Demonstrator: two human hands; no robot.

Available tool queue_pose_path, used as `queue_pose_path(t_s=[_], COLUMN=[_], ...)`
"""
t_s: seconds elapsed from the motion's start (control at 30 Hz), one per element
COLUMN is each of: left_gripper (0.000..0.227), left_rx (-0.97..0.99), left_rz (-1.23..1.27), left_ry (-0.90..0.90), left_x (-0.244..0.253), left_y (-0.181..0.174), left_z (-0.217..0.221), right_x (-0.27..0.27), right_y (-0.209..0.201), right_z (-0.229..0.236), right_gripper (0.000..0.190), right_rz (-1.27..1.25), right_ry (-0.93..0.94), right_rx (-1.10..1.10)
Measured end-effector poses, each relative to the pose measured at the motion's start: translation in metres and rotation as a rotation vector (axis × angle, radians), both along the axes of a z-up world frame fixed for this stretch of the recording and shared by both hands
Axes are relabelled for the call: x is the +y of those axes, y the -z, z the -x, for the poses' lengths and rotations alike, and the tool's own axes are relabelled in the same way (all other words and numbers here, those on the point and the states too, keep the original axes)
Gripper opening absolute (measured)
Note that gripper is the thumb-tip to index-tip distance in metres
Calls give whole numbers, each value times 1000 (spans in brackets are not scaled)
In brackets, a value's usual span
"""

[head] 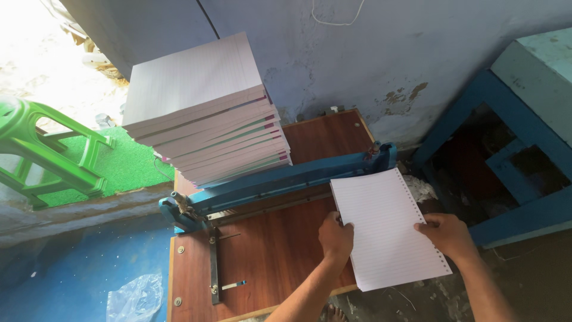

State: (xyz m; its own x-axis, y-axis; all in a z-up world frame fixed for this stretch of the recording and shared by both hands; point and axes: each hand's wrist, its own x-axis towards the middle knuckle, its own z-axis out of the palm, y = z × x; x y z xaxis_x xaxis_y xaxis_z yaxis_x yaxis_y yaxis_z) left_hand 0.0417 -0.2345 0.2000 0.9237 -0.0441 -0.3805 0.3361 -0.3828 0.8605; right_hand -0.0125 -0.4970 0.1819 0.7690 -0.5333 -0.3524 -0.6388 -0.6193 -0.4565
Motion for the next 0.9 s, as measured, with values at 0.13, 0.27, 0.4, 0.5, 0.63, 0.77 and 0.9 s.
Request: queue_pose_path(t_s=[0.13, 0.27, 0.4, 0.5, 0.63, 0.77, 0.9], left_gripper=[36, 38, 37, 41, 66, 85, 85], left_rx=[37, 2, -83, -184, -83, 168, 317], left_rz=[6, 29, 19, 13, 106, 377, 458], left_ry=[-20, -36, -54, -56, -55, -153, -160], left_x=[0, -3, -8, -14, -26, -34, -35], left_y=[-1, 1, 14, 26, 32, 24, 9], left_z=[2, 4, 8, 14, 21, 27, 27], right_x=[2, 3, 0, -7, -20, -27, -21], right_y=[-1, -3, 2, 10, 27, 41, 45], right_z=[2, 4, 3, 2, -2, -4, -10], right_gripper=[38, 45, 48, 49, 66, 94, 103], right_rz=[-20, -1, 23, 34, -7, -292, -423], right_ry=[-23, -21, -21, -63, -33, 34, 35], right_rx=[-19, -31, 13, -12, -35, -158, 63])
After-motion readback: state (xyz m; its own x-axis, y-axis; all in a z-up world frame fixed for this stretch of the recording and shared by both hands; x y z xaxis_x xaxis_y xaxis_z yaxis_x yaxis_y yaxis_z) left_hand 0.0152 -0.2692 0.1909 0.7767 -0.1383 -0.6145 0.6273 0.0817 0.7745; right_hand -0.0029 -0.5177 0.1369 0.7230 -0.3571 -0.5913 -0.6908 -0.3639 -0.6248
